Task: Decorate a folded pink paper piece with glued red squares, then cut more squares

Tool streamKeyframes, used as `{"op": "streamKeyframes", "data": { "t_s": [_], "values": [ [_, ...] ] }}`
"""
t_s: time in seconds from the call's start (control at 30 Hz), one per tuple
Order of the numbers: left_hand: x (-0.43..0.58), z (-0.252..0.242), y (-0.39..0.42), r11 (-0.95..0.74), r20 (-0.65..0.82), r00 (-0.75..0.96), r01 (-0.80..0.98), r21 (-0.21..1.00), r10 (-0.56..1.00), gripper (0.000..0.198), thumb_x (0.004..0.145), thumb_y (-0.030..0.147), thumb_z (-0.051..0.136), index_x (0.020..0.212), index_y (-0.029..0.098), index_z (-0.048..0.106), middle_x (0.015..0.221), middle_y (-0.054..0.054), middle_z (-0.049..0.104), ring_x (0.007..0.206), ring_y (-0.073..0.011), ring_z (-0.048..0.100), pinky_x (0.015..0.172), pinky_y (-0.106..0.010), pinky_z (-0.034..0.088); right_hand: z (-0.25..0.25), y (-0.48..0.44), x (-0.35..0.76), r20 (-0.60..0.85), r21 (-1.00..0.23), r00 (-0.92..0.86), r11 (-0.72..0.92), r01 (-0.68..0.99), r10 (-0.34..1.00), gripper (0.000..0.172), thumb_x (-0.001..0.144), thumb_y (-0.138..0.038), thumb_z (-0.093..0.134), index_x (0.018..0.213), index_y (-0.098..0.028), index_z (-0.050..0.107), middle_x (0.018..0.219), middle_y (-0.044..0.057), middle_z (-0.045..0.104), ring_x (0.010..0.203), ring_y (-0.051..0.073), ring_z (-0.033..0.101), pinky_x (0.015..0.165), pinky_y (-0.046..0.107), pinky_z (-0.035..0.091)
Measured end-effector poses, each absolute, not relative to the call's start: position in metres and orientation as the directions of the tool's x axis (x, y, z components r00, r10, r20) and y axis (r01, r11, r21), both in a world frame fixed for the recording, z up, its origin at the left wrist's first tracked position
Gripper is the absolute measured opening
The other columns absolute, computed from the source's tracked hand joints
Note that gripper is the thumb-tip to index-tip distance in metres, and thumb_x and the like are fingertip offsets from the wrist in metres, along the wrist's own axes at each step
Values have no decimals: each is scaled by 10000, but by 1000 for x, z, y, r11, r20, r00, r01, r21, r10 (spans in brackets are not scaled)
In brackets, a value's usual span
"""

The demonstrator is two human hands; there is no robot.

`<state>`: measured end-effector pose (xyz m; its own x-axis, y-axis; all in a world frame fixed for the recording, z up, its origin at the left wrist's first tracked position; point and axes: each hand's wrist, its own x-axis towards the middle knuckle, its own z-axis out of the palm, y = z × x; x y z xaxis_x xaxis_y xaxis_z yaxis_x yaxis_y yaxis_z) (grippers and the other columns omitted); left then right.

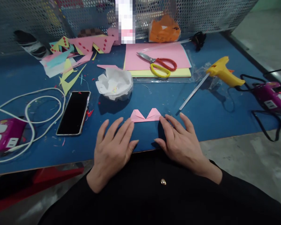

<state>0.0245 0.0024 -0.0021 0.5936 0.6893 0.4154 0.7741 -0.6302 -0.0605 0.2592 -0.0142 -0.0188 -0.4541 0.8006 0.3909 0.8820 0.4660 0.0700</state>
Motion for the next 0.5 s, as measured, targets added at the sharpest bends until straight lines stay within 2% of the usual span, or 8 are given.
{"op": "streamKeyframes", "data": {
  "t_s": [0.13, 0.37, 0.5],
  "values": [
    [38, -3, 12, -768, 287, 740, 640, -21, 608, 455, 1037, 361, 459, 1351, 62, 601, 1420, -105, 640, 1298, -316, 563, 1094, -482, 388, -19, -14, 259, 406, 67, -454, 470, 880, 793, 589, 1062, -422, 380, 1318, 81, 547, 1235, 244, 717, 1214, 352, 619, 1147, 557, 307],
    [43, -3, 15, -770, 242, 747, 638, 3, 619, 482, 1041, 392, 449, 1381, 76, 579, 1430, -96, 634, 1260, -312, 575, 1055, -477, 398, -19, -13, 259, 381, -16, -410, 449, 894, 829, 584, 1057, -440, 360, 1373, 23, 525, 1321, 226, 678, 1318, 356, 546, 1163, 559, 298],
    [43, -3, 14, -767, 229, 745, 642, 10, 627, 484, 1032, 374, 468, 1401, 74, 561, 1444, -104, 621, 1262, -305, 572, 1072, -474, 389, -20, -8, 252, 371, -70, -487, 547, 834, 790, 585, 1055, -445, 366, 1384, 12, 523, 1373, 192, 657, 1365, 341, 505, 1183, 531, 289]
  ]
}}
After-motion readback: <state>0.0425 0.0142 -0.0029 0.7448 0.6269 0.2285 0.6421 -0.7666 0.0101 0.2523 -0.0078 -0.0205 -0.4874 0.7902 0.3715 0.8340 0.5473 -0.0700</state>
